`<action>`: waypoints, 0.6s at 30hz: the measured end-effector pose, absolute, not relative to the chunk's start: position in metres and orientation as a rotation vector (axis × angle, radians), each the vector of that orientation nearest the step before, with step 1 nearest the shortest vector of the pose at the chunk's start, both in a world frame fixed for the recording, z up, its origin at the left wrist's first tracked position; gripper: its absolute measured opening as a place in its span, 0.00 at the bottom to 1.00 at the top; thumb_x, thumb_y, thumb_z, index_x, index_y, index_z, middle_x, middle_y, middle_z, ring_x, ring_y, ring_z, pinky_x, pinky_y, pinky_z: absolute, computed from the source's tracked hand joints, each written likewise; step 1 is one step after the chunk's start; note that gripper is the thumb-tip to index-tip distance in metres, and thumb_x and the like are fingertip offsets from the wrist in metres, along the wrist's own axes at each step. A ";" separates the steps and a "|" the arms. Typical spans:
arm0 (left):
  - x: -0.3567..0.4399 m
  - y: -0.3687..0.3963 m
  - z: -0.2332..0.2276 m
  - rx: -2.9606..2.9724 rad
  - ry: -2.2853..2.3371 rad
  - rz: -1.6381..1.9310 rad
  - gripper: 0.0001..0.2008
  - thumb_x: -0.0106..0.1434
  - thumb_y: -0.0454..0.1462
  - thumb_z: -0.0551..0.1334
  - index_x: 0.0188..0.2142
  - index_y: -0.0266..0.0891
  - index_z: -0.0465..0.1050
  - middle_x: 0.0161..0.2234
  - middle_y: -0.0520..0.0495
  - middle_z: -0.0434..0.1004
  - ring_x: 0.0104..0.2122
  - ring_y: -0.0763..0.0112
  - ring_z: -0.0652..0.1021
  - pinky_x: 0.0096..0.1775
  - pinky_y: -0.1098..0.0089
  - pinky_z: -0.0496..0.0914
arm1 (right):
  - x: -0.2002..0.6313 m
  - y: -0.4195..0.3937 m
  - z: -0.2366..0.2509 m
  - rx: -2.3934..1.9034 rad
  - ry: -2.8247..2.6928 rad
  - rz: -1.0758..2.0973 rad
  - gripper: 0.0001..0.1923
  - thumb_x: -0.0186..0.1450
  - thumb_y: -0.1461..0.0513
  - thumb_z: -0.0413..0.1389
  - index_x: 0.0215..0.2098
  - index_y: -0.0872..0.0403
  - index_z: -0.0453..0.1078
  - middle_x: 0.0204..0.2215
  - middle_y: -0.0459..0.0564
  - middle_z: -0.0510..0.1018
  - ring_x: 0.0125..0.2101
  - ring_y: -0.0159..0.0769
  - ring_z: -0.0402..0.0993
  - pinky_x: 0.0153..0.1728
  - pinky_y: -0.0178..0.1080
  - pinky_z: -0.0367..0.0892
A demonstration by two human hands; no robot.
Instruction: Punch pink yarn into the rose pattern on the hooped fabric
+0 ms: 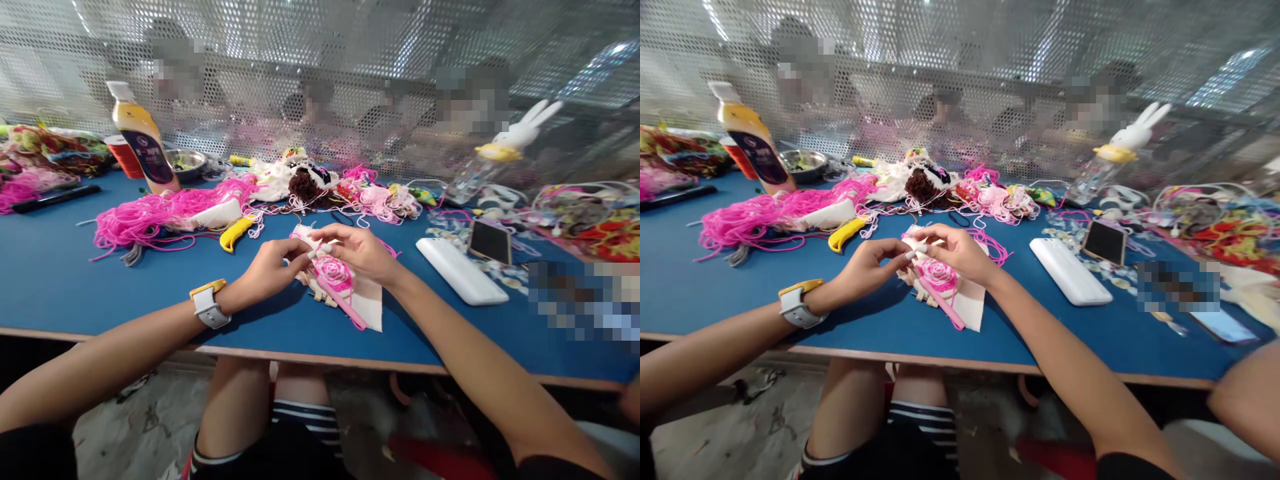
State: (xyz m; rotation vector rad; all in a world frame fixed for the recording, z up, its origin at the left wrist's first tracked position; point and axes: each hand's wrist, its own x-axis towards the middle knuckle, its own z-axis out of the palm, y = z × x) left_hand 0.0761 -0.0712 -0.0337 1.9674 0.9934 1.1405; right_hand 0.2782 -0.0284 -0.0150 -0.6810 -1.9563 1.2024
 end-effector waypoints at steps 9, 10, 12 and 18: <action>0.077 -0.072 -0.033 1.988 0.986 1.118 0.10 0.65 0.39 0.59 0.33 0.36 0.75 0.28 0.47 0.79 0.27 0.71 0.77 0.31 0.71 0.72 | 0.267 -0.036 -0.025 -0.749 -1.821 1.029 0.14 0.59 0.55 0.64 0.40 0.52 0.72 0.30 0.47 0.75 0.32 0.33 0.72 0.34 0.38 0.69; 0.077 -0.071 -0.033 1.987 0.994 1.125 0.10 0.65 0.39 0.59 0.33 0.36 0.75 0.28 0.47 0.79 0.27 0.71 0.77 0.31 0.71 0.72 | 0.267 -0.037 -0.025 -0.757 -1.842 0.988 0.12 0.61 0.56 0.62 0.39 0.52 0.71 0.30 0.46 0.74 0.31 0.33 0.71 0.34 0.38 0.68; 0.077 -0.071 -0.034 1.990 1.007 1.132 0.09 0.64 0.38 0.59 0.33 0.35 0.75 0.27 0.47 0.79 0.27 0.72 0.77 0.31 0.72 0.71 | 0.267 -0.041 -0.025 -0.761 -1.913 0.892 0.06 0.65 0.58 0.58 0.38 0.52 0.69 0.29 0.46 0.72 0.30 0.31 0.68 0.33 0.37 0.65; 0.077 -0.072 -0.032 2.028 1.016 1.164 0.07 0.63 0.36 0.61 0.34 0.36 0.79 0.30 0.48 0.81 0.29 0.73 0.78 0.32 0.74 0.70 | 0.265 -0.051 -0.025 -0.734 -2.006 0.773 0.04 0.68 0.64 0.49 0.42 0.50 0.59 0.29 0.43 0.67 0.29 0.30 0.65 0.31 0.37 0.60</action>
